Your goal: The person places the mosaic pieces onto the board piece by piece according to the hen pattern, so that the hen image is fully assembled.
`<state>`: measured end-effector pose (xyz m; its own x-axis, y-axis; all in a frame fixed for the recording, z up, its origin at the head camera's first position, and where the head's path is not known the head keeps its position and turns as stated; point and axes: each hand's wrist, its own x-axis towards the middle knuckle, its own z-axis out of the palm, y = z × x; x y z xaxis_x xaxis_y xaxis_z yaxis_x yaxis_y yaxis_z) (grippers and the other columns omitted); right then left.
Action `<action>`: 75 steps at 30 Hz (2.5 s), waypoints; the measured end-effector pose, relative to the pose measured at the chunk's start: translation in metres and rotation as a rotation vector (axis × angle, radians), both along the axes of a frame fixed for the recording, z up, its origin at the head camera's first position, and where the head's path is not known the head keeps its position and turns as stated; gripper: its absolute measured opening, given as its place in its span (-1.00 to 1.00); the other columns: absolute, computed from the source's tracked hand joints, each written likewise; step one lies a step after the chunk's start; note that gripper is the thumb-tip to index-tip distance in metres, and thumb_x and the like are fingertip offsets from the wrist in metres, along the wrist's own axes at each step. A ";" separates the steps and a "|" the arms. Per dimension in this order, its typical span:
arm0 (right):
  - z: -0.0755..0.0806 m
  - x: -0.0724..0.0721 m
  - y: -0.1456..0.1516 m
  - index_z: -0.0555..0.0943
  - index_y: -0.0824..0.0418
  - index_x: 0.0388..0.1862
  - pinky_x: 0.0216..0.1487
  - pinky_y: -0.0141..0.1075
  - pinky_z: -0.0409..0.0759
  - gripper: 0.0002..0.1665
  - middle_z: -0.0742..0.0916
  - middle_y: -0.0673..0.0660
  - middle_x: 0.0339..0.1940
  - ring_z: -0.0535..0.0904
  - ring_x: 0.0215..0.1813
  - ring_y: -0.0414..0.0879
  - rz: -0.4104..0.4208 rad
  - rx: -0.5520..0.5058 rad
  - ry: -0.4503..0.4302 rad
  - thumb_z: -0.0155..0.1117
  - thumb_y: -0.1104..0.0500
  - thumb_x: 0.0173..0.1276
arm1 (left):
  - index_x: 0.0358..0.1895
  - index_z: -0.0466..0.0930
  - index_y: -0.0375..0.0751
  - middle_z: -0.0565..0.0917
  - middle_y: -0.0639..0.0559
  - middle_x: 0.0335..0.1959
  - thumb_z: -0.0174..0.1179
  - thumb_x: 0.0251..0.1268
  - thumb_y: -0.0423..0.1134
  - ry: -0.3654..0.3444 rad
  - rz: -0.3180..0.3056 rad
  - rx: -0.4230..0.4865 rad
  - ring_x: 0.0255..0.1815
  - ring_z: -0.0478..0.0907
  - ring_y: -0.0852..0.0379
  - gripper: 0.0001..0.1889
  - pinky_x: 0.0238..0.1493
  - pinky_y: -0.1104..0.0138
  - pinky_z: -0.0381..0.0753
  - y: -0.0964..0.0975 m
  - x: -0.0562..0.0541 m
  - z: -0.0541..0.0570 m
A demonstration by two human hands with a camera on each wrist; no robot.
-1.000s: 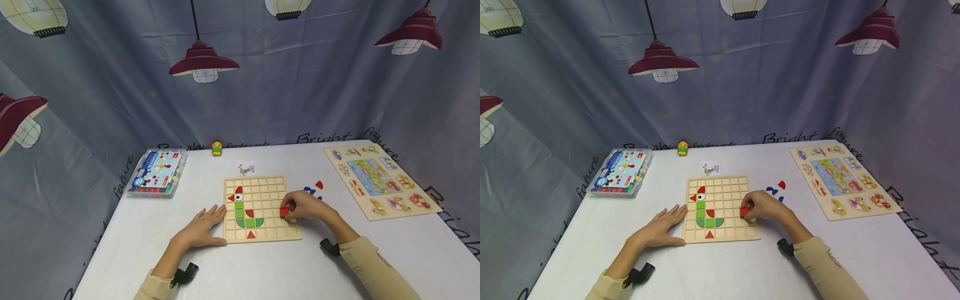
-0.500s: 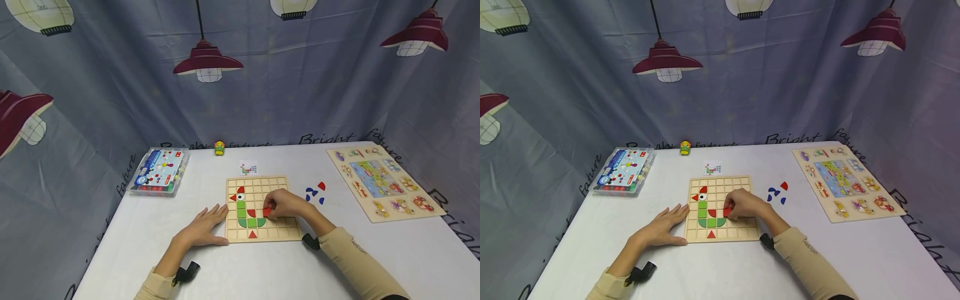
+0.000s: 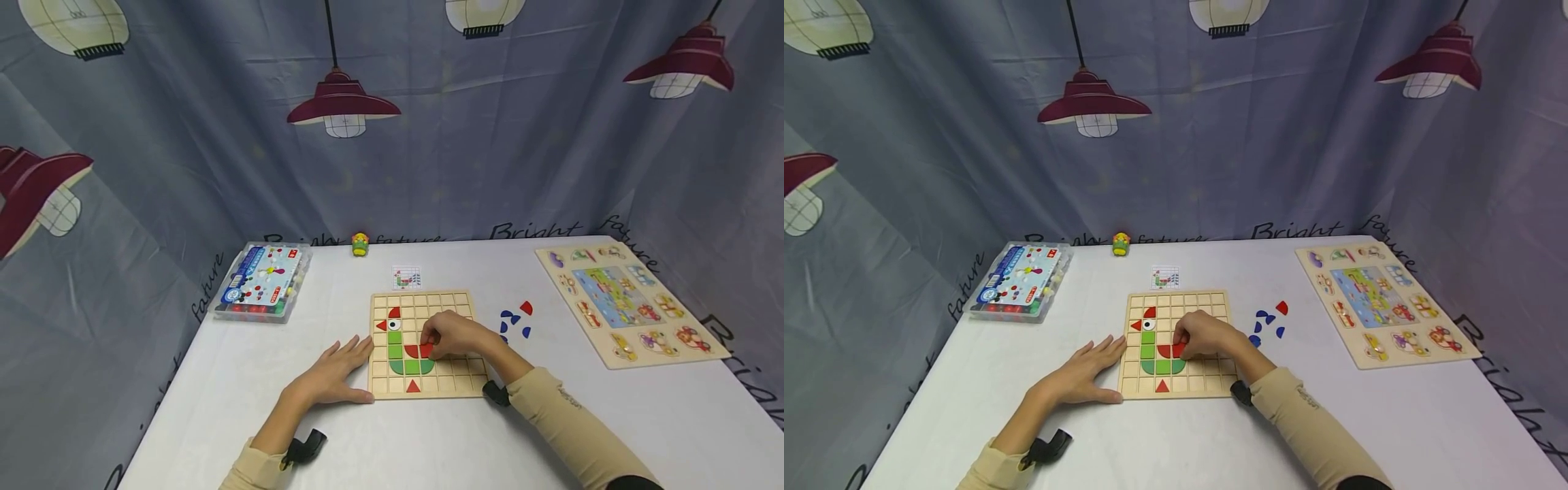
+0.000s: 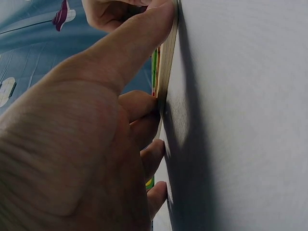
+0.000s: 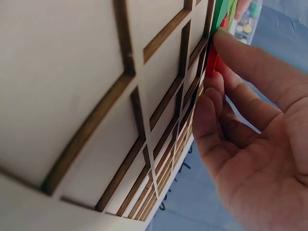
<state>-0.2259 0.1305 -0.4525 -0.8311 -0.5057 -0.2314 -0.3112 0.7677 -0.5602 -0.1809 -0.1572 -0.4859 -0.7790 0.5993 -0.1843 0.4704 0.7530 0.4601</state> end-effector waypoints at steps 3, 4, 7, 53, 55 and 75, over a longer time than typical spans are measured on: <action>-0.001 -0.001 -0.001 0.68 0.07 -0.40 -0.31 -0.36 0.47 -0.77 0.63 -0.07 -0.48 0.47 -0.36 -0.18 -0.003 0.006 -0.005 0.57 0.28 -0.02 | 0.55 0.05 -0.12 0.07 0.03 0.59 0.33 0.03 0.29 0.001 -0.004 -0.001 0.63 -0.08 -0.05 0.07 0.59 -0.08 -0.13 0.000 0.000 0.000; -0.001 -0.002 -0.002 0.68 0.07 -0.40 -0.32 -0.36 0.47 -0.76 0.63 -0.07 -0.48 0.47 -0.36 -0.18 -0.004 0.007 -0.006 0.57 0.28 -0.03 | 0.55 0.05 -0.11 0.07 0.04 0.59 0.33 0.03 0.29 0.002 -0.005 -0.002 0.63 -0.08 -0.05 0.06 0.59 -0.08 -0.13 0.000 0.000 0.000; -0.001 -0.002 -0.002 0.69 0.07 -0.41 -0.33 -0.38 0.47 -0.75 0.63 -0.07 -0.49 0.48 -0.37 -0.19 -0.003 0.003 0.001 0.59 0.28 -0.05 | 0.55 0.05 -0.12 0.07 0.03 0.59 0.33 0.03 0.29 0.003 -0.006 -0.005 0.63 -0.08 -0.05 0.07 0.59 -0.08 -0.13 0.000 0.000 0.000; 0.004 -0.022 0.144 0.62 0.28 0.03 -0.37 -0.33 0.49 -0.49 0.66 0.19 -0.25 0.46 -0.33 -0.12 -0.183 -0.078 0.086 0.47 0.33 0.02 | 0.54 0.05 -0.11 0.07 0.04 0.59 0.33 0.03 0.30 -0.009 0.011 0.007 0.63 -0.10 -0.04 0.06 0.59 -0.09 -0.15 -0.002 0.001 0.003; 0.004 -0.026 0.156 0.62 0.31 0.03 -0.37 -0.33 0.49 -0.48 0.67 0.21 -0.22 0.46 -0.32 -0.11 -0.191 -0.068 0.076 0.46 0.36 0.01 | 0.54 0.05 -0.11 0.07 0.04 0.59 0.32 0.03 0.30 -0.009 0.005 0.008 0.63 -0.10 -0.04 0.06 0.59 -0.09 -0.15 -0.001 0.001 0.002; -0.014 -0.053 0.209 0.71 0.20 -0.11 -0.13 -0.28 0.55 -0.57 0.65 0.16 -0.21 0.48 -0.16 -0.01 -0.271 0.047 -0.033 0.52 0.31 -0.04 | 0.54 0.06 -0.11 0.08 0.03 0.59 0.33 0.03 0.29 -0.004 -0.010 0.001 0.63 -0.08 -0.04 0.06 0.59 -0.07 -0.14 0.000 0.001 0.001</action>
